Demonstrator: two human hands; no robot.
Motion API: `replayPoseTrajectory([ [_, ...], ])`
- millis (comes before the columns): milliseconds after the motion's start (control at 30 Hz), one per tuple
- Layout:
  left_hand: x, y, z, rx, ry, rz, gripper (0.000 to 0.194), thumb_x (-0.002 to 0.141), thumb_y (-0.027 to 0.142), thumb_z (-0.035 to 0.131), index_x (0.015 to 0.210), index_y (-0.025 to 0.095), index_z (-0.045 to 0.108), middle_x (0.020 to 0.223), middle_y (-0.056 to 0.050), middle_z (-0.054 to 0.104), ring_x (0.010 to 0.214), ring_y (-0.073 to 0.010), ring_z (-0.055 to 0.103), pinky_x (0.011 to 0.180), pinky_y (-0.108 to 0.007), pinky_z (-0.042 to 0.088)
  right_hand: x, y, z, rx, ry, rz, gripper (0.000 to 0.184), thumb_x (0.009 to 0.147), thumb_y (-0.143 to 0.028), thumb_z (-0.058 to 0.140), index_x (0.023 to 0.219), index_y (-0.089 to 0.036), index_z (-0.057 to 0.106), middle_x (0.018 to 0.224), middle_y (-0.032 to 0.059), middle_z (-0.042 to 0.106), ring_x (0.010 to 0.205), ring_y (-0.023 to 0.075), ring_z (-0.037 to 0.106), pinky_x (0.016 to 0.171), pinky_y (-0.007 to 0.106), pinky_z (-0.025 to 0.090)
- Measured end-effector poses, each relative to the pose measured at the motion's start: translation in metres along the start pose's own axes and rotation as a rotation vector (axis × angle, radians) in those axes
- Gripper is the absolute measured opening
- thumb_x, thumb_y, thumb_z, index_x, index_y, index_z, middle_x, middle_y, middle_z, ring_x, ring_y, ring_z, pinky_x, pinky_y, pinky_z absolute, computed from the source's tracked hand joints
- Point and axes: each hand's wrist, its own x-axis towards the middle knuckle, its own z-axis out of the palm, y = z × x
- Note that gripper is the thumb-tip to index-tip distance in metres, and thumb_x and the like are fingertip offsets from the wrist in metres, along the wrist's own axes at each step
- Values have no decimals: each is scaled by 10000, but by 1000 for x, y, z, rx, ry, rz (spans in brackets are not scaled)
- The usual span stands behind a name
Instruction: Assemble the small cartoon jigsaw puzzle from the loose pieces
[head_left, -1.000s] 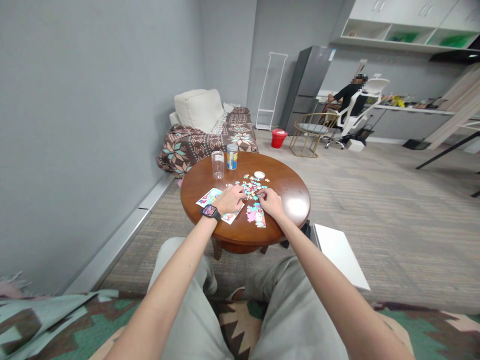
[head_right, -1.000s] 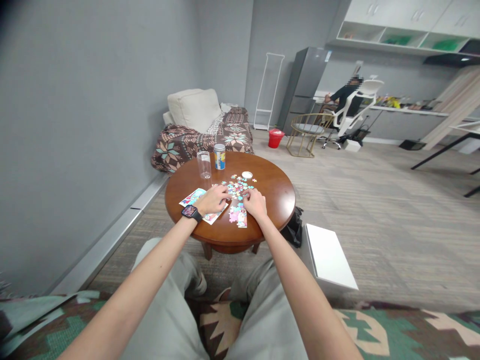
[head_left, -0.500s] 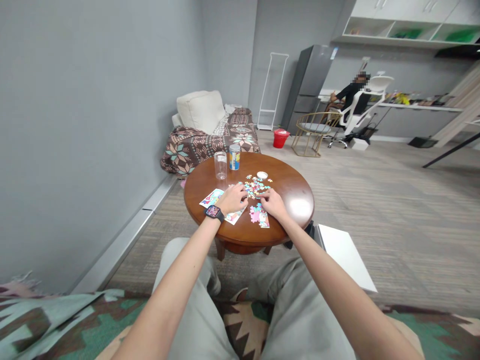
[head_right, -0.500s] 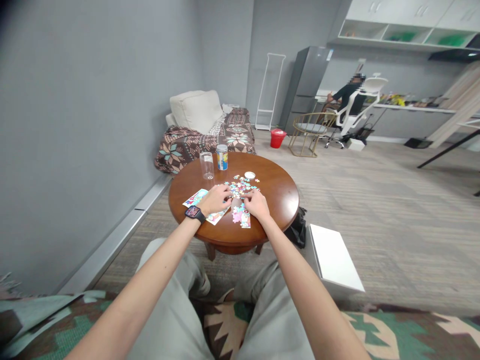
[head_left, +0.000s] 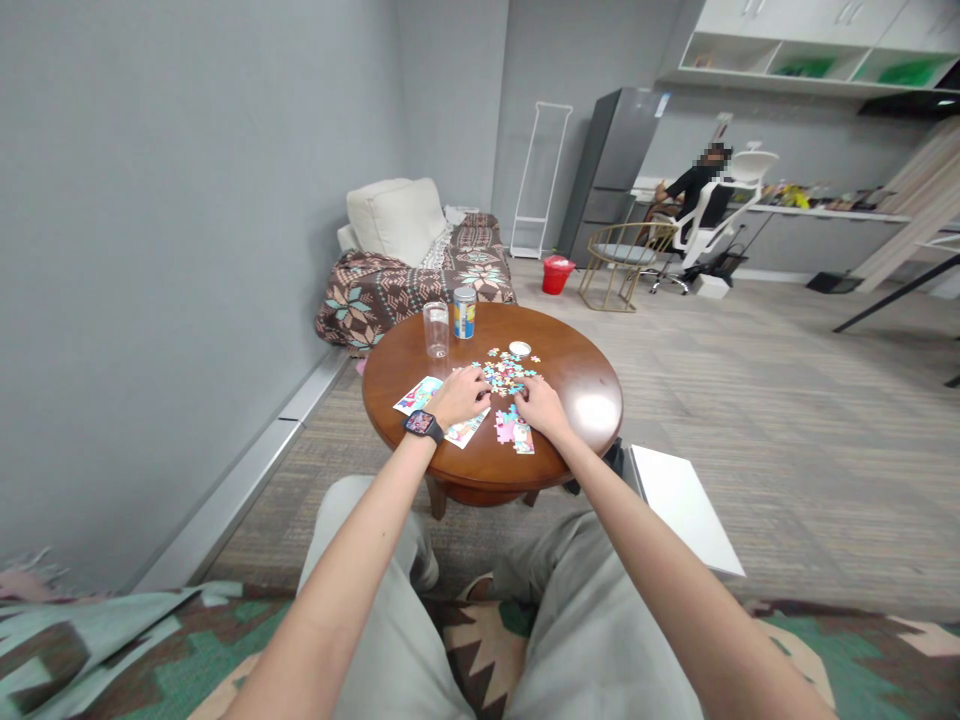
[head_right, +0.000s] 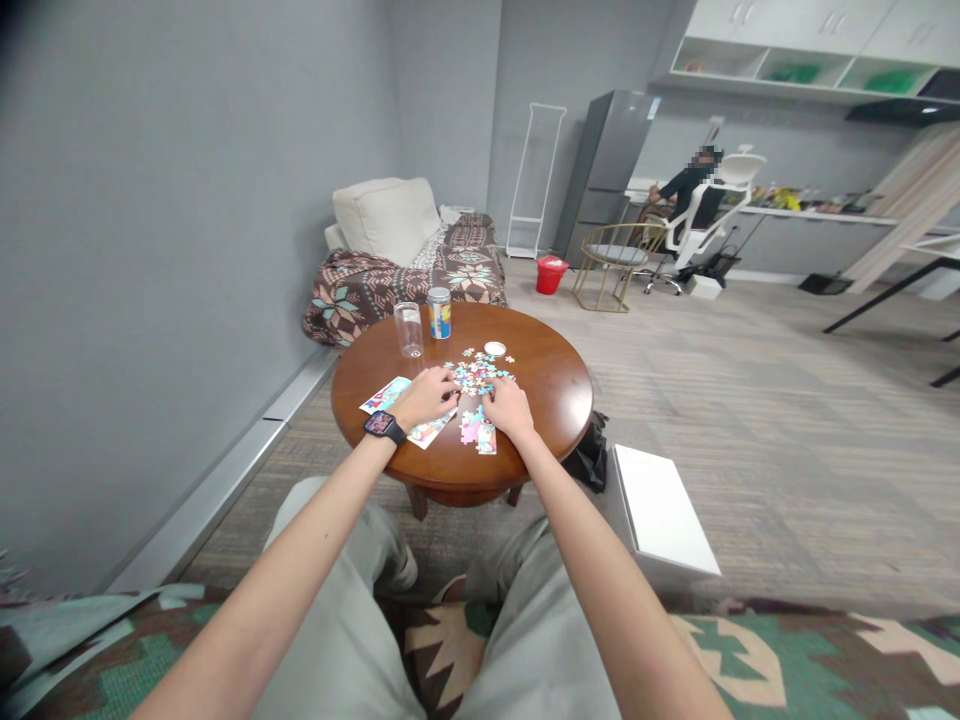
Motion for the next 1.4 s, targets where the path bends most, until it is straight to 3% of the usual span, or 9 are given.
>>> replayPoseTrajectory([
  [233,-1,1,-2,-3,-5,-21,227,902,217,515,951,180,733,1044,-116,635,1007,-248,570,885,-391,470,1,0,1,-6,-2,-5,300,919,-226,516,1159,-177,689,1044,100,690,1035,241,609,949,341,443],
  [400,-1,2,-5,-28,-9,13,277,902,221,526,1096,222,724,1090,-97,620,1005,-237,568,910,-397,470,2,1,1,-15,2,-13,318,928,-244,518,1196,-195,681,1063,97,683,1020,235,608,924,333,444],
  [633,0,4,-8,-35,-39,8,224,898,222,542,981,195,748,1066,-103,641,986,-237,580,896,-387,460,3,1,1,9,4,13,246,902,-217,540,1090,-191,696,994,78,693,975,225,608,882,321,444],
  [867,-1,4,-5,-24,-4,-25,205,897,232,535,954,185,726,1101,-112,645,1014,-250,582,889,-394,472,1,-2,0,-26,-7,-8,329,927,-236,517,1209,-196,682,1081,108,687,1028,244,607,916,338,441],
  [1133,0,1,-1,-11,-12,-30,196,919,221,525,963,170,709,1025,-101,650,973,-234,584,889,-381,468,0,-3,-1,-12,-10,-5,259,918,-225,523,1120,-188,681,1069,95,703,1023,236,605,914,339,447],
  [1233,0,-1,0,-13,-17,-25,200,947,237,528,991,171,711,1045,-100,646,983,-233,582,896,-383,466,0,-3,-1,-26,-12,-12,328,936,-214,494,1224,-180,648,1158,110,691,1081,241,599,937,346,447],
  [1400,1,-6,4,-64,-29,-12,202,970,283,558,984,177,730,1105,-97,642,1017,-232,573,915,-384,458,-1,-4,-1,-81,-35,-17,338,978,-336,497,1252,-220,658,1208,123,659,1154,266,575,956,371,447],
])
